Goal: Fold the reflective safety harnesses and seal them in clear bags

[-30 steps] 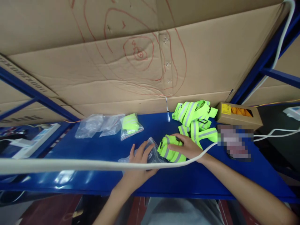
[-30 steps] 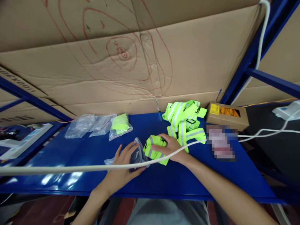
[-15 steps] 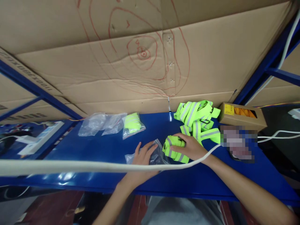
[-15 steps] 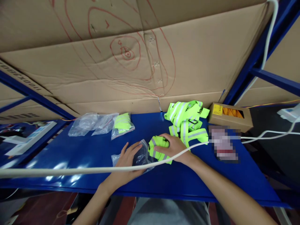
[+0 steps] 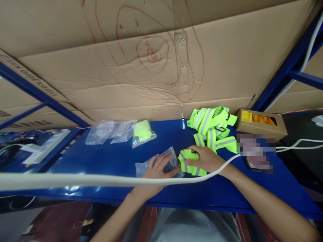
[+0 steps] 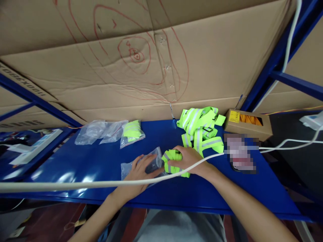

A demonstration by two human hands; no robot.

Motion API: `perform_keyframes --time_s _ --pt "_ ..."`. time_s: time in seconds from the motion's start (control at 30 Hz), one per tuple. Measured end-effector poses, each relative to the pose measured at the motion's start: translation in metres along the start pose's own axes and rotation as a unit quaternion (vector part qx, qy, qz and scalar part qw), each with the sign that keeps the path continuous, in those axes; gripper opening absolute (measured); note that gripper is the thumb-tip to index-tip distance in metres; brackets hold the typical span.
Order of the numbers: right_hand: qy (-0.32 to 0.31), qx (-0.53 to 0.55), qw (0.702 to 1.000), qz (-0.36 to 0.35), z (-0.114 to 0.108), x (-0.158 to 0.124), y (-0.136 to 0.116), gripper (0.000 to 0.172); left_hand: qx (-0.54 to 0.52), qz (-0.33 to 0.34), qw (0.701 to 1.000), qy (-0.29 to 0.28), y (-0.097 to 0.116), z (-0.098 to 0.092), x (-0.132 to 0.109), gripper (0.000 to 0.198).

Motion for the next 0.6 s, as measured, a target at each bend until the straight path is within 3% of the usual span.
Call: perform_keyframes --time_s 0.17,0.3,0.47,0.6 --pt "0.020 0.038 0.999 -0.005 -0.009 0.000 -0.002 0.049 0.053 0.068 0.991 0.098 0.019 -0.012 -0.006 0.023" --pt "0.006 0.147 0.987 -0.070 -0.005 0.001 -0.015 0.053 0.050 0.101 0.989 0.097 0.029 -0.013 -0.007 0.018" --pt "0.021 0.010 0.999 -0.027 -0.006 -0.001 -0.011 0.056 0.019 0.097 0.991 0.087 0.032 -0.013 -0.008 0.026" --pt "0.025 -0.053 0.998 -0.001 -0.012 -0.005 -0.013 0.053 0.009 0.057 0.995 0.076 0.029 -0.009 -0.004 0.020"
Point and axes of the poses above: each hand's wrist, its own x-axis towards the middle knuckle, its own z-axis out of the palm, y = z × x, the point moved 9 cm from there along x, towards the middle knuckle, and after that the axes turned 12 degrees about -z, right-handed, at the moved point
